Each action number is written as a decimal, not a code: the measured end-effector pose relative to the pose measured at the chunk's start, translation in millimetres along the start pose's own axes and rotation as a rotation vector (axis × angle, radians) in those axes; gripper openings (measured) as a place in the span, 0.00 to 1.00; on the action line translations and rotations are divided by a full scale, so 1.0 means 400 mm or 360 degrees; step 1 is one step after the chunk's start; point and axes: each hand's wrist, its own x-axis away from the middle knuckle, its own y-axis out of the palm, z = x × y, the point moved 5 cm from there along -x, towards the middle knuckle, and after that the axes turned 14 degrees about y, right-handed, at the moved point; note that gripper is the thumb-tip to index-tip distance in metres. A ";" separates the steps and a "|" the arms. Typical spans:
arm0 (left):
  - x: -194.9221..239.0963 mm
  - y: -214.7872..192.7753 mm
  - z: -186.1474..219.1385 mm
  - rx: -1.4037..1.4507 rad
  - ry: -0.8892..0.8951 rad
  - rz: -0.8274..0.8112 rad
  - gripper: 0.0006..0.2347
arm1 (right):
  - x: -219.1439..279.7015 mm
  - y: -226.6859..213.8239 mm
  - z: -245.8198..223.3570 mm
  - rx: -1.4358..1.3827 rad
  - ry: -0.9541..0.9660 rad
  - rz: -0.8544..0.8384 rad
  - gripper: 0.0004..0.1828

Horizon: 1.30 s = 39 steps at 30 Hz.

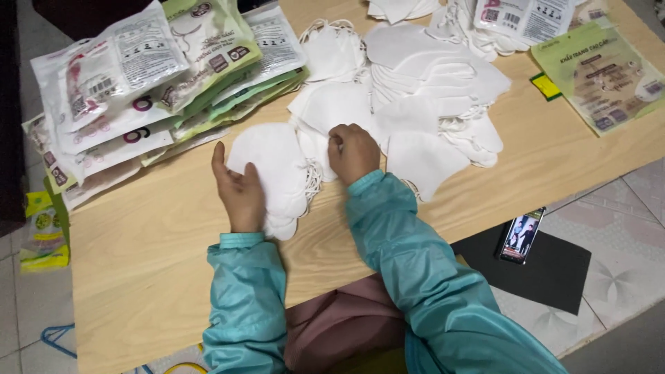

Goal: Folding individual white face masks and stacking them on a table.

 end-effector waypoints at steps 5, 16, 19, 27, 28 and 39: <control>0.005 0.010 0.013 0.0077 0.0062 -0.0131 0.33 | -0.007 0.023 0.020 -0.0095 0.0058 -0.0073 0.09; 0.012 0.028 0.031 0.0262 -0.0140 -0.0067 0.11 | 0.014 -0.026 -0.019 -0.0628 0.0117 -0.0095 0.11; 0.010 0.030 0.066 0.0289 -0.0140 -0.0052 0.08 | 0.045 -0.025 -0.053 -0.0867 0.0048 -0.0010 0.07; 0.027 0.065 -0.023 0.0331 0.0074 -0.0232 0.06 | 0.161 0.045 -0.184 -0.0764 -0.0594 -0.0274 0.08; 0.021 0.060 0.014 0.0331 0.0076 -0.0233 0.06 | 0.160 0.019 -0.196 -0.0765 -0.0594 -0.0272 0.08; -0.004 0.013 0.009 0.0496 -0.0427 -0.0014 0.09 | 0.037 -0.126 -0.084 0.0139 0.0159 -0.0011 0.33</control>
